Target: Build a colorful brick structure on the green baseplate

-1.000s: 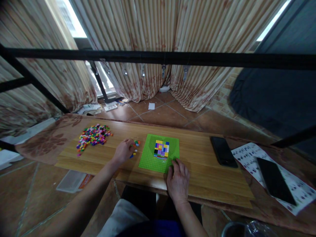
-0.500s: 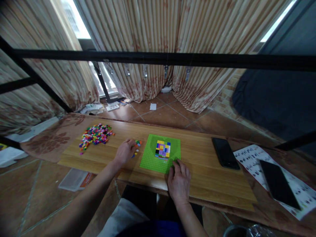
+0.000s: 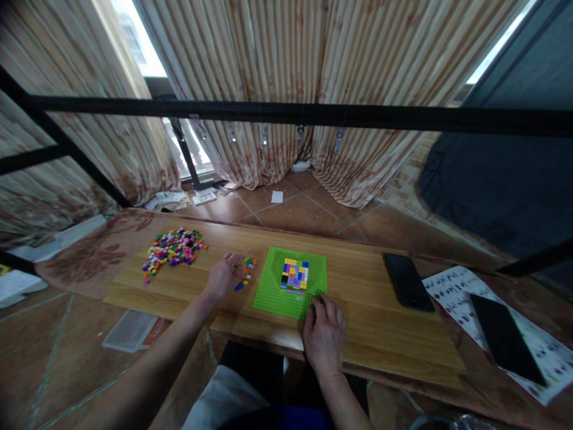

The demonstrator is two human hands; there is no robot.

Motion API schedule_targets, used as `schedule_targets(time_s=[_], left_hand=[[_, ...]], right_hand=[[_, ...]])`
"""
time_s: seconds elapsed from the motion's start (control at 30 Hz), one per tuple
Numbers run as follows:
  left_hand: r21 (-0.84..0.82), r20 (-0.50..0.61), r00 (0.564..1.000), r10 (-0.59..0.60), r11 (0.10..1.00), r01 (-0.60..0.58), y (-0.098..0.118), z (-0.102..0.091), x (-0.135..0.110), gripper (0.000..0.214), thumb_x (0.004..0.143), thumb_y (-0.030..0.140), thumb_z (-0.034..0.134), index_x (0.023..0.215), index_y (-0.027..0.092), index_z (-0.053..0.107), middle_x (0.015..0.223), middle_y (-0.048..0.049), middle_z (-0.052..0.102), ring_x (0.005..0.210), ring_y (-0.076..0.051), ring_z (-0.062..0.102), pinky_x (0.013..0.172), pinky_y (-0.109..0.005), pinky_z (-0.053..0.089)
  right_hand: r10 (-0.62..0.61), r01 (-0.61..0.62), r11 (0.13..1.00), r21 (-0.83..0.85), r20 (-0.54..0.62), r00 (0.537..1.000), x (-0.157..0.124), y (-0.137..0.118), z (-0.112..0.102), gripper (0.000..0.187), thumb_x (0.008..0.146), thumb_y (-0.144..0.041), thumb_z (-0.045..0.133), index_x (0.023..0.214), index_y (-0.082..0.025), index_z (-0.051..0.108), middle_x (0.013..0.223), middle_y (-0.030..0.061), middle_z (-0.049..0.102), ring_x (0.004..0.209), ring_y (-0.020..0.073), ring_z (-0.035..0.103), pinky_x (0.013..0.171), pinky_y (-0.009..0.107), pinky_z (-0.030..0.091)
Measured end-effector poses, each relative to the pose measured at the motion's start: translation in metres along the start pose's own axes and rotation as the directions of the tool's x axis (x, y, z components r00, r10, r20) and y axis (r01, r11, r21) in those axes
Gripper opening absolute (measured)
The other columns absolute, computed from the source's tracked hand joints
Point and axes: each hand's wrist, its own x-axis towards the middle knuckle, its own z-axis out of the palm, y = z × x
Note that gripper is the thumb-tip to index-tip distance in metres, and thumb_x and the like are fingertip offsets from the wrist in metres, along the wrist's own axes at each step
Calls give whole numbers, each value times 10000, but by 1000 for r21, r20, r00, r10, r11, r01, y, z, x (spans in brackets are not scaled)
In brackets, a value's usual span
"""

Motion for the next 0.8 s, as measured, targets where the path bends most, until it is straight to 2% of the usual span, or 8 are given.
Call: schedule_targets(time_s=[0.1,0.17,0.23,0.3,0.37,0.5,0.63,0.8], left_hand=[[-191,-70,996,-54,981,39,0,-2,4,328,806,49,480,1055,189,641,1064,-64,648,945,-173,630,872,-298,491],[-416,-119,986,-119,908,60,3,-3,3,302,778,58,523,1023,183,649,1025,-59,656,924,-170,634,871,-311,498],[-679,-116,969,-218,729,83,12,-6,-4,255,752,105,599,991,176,652,969,-45,667,879,-159,639,849,-313,505],[-872,-18,960,-278,474,121,26,-10,-17,255,714,175,693,966,168,659,920,-34,680,852,-151,642,832,-304,507],[-941,133,964,-231,275,196,45,-16,-34,334,672,232,772,985,163,677,945,-40,695,890,-152,639,860,-300,498],[-949,314,937,-156,-19,315,81,-27,-61,344,645,250,827,957,165,709,946,-34,704,899,-137,641,902,-297,493],[-908,409,909,-73,-135,398,104,-31,-71,345,653,256,840,962,160,720,946,-43,713,840,-126,660,860,-275,506],[-891,443,893,-74,-145,430,118,-27,-75,337,660,297,844,945,160,728,865,-24,706,740,-109,660,789,-257,511]], right_hand=[[0,1,1000,12,-1,1000,0,0,0,305,929,-278,448,1086,-125,661,1189,155,620,1097,286,507,963,467,429],[7,-7,999,33,-10,1000,0,1,2,309,930,-279,450,1096,-121,657,1193,156,619,1099,287,512,962,472,433],[20,-18,997,77,-30,999,0,2,2,312,934,-282,449,1115,-126,650,1202,152,618,1101,281,522,963,478,437],[38,-29,990,140,-64,997,1,1,-1,310,938,-291,449,1125,-140,645,1199,146,622,1101,274,537,959,482,442],[60,-38,975,220,-98,993,4,-5,-8,301,942,-304,457,1126,-158,645,1174,136,634,1091,264,556,950,483,451],[29,16,903,430,-97,995,14,-34,-38,272,932,-291,518,1172,-215,623,1150,87,653,1089,222,578,945,434,476],[-54,95,848,522,-93,994,25,-64,-64,287,910,-239,572,1194,-249,611,1158,62,649,1106,197,574,943,390,490],[-73,121,851,510,-113,991,30,-70,-71,265,901,-231,591,1161,-250,634,1119,59,654,1073,195,587,926,383,499]])
